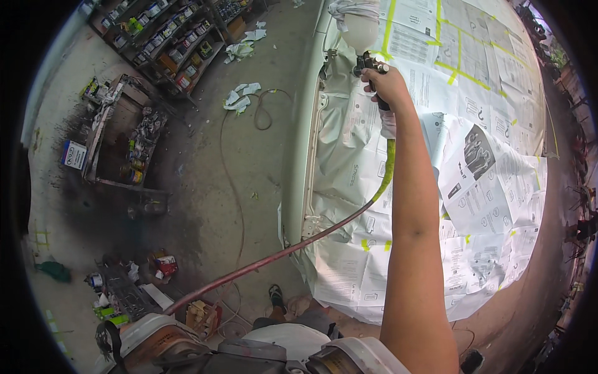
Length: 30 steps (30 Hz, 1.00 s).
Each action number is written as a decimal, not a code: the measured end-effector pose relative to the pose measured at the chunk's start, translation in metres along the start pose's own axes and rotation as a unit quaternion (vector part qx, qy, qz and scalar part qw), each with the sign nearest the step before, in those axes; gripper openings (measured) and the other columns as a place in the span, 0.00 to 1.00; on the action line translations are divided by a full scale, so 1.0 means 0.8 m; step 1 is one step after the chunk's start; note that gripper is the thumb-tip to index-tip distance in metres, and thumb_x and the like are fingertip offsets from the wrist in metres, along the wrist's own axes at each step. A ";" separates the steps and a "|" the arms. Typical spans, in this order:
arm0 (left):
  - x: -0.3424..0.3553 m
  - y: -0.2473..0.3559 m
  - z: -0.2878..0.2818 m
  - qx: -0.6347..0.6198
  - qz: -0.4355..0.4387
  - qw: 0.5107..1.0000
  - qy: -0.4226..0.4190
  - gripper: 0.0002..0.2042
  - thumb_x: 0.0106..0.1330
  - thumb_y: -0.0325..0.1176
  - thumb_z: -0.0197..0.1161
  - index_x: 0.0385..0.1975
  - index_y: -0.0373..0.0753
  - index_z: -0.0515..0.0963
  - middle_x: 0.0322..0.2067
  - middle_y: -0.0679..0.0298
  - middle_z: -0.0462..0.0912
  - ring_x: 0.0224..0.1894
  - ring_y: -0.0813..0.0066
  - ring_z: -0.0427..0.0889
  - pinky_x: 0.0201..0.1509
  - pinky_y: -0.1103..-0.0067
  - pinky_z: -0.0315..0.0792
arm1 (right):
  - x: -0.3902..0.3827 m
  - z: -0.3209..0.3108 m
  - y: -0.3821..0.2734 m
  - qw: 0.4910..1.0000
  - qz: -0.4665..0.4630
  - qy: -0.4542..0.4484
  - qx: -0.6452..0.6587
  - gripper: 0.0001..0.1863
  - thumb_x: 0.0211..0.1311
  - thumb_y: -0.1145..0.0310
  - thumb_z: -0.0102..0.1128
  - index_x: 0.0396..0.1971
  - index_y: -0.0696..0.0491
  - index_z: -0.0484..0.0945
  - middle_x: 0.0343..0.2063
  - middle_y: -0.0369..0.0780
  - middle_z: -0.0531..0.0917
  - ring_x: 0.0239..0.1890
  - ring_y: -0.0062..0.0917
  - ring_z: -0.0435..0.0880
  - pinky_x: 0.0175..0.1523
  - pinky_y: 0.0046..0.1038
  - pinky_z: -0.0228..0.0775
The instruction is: The person spray paints the panels and doors of a car using a spray gun and adjusts the spray gun with their hands.
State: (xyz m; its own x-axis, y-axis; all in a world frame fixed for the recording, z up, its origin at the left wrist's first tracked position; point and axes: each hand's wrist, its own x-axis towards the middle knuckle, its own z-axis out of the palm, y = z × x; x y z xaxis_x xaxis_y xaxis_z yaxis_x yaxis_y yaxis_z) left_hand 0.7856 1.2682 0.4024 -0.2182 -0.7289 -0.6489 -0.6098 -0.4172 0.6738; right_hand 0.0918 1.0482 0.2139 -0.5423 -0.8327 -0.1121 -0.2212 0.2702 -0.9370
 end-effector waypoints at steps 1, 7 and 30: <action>-0.004 0.008 0.006 0.004 0.040 0.999 -0.020 0.21 0.64 0.36 0.65 0.54 0.32 0.76 0.33 0.66 0.80 0.32 0.79 0.77 0.36 0.82 0.70 | 0.013 -0.012 -0.002 1.000 -0.008 -0.015 0.010 0.15 0.62 0.61 0.61 0.44 0.53 0.78 0.33 0.36 0.84 0.27 0.18 0.82 0.28 0.24 0.75; -0.008 0.034 0.028 -0.075 0.024 0.997 0.015 0.21 0.63 0.31 0.67 0.55 0.32 0.75 0.34 0.61 0.81 0.34 0.75 0.78 0.39 0.79 0.71 | 0.088 -0.037 0.016 0.994 -0.002 -0.013 0.113 0.11 0.61 0.63 0.61 0.39 0.54 0.80 0.28 0.36 0.83 0.25 0.19 0.80 0.26 0.25 0.74; 0.025 0.076 0.005 -0.057 -0.077 0.995 0.037 0.14 0.65 0.25 0.60 0.50 0.31 0.75 0.36 0.59 0.83 0.35 0.75 0.83 0.42 0.79 0.77 | 0.010 -0.014 0.033 0.997 0.000 -0.003 0.073 0.15 0.62 0.59 0.60 0.41 0.54 0.79 0.32 0.36 0.84 0.29 0.18 0.81 0.28 0.24 0.74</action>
State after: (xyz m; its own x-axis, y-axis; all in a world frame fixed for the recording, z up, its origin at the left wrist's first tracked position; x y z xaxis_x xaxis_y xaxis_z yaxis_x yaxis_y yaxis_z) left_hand 0.7409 1.2305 0.4290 -0.0695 -0.6880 -0.7224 -0.5403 -0.5828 0.6070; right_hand 0.0723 1.0540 0.1924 -0.5373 -0.8356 -0.1146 -0.1002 0.1981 -0.9750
